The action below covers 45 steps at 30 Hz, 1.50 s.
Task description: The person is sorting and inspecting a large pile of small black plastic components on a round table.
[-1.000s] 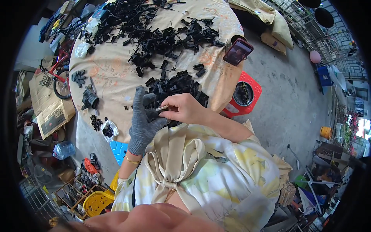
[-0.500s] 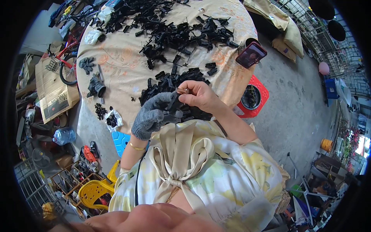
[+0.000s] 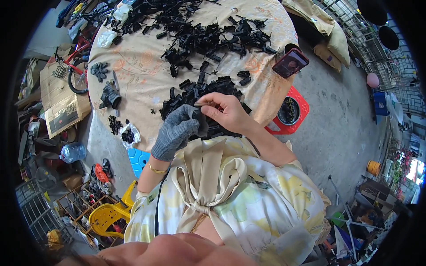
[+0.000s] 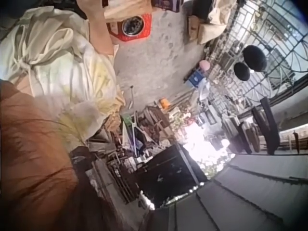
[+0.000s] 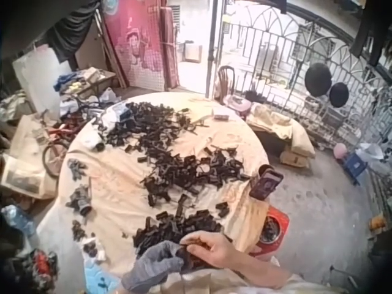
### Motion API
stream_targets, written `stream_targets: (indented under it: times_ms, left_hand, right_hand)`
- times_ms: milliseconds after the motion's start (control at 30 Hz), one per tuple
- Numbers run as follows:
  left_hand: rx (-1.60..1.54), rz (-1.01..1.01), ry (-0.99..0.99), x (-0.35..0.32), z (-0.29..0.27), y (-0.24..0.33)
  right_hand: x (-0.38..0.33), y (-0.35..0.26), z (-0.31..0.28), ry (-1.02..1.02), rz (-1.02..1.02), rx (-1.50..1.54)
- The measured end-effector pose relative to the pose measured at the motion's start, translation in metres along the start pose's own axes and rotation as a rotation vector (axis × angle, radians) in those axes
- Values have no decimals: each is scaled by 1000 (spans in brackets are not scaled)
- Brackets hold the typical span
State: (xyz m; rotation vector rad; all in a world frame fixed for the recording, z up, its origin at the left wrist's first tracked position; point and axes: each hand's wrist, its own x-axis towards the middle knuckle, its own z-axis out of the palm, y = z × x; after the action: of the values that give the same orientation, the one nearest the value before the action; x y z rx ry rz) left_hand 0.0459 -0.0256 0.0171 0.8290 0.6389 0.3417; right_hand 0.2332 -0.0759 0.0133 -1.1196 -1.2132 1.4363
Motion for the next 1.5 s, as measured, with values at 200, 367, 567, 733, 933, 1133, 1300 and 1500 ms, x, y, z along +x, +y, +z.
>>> stream_targets:
  times_ms: [200,367,567,733,933,1133,1300,1500]
  left_hand:
    - [209,269,235,3,-4,-12]
    - [233,475,308,2,10,-11]
    - [458,585,317,4,3,-15]
    - [961,863,387,10,-3,-15]
    - [978,594,355,15,-22,-27]
    - [-96,220,269,16,-26,-28]
    - [-156,232,288,14,-20,-19]
    - [-123,206,326,11,-29,-28]
  right_hand:
    - [-7,-4,13,212,-196,-388]
    - [-3,1,15,199,-205,-394]
    - [-4,1,21,216,-198,-393]
    - [5,23,20,183,105,-71]
    - [16,37,5,94,58,-392]
    - [55,45,-47,343,25,-779]
    - [97,105,-70,335,-73,-1183]
    - [134,128,-70,248,44,-1223]
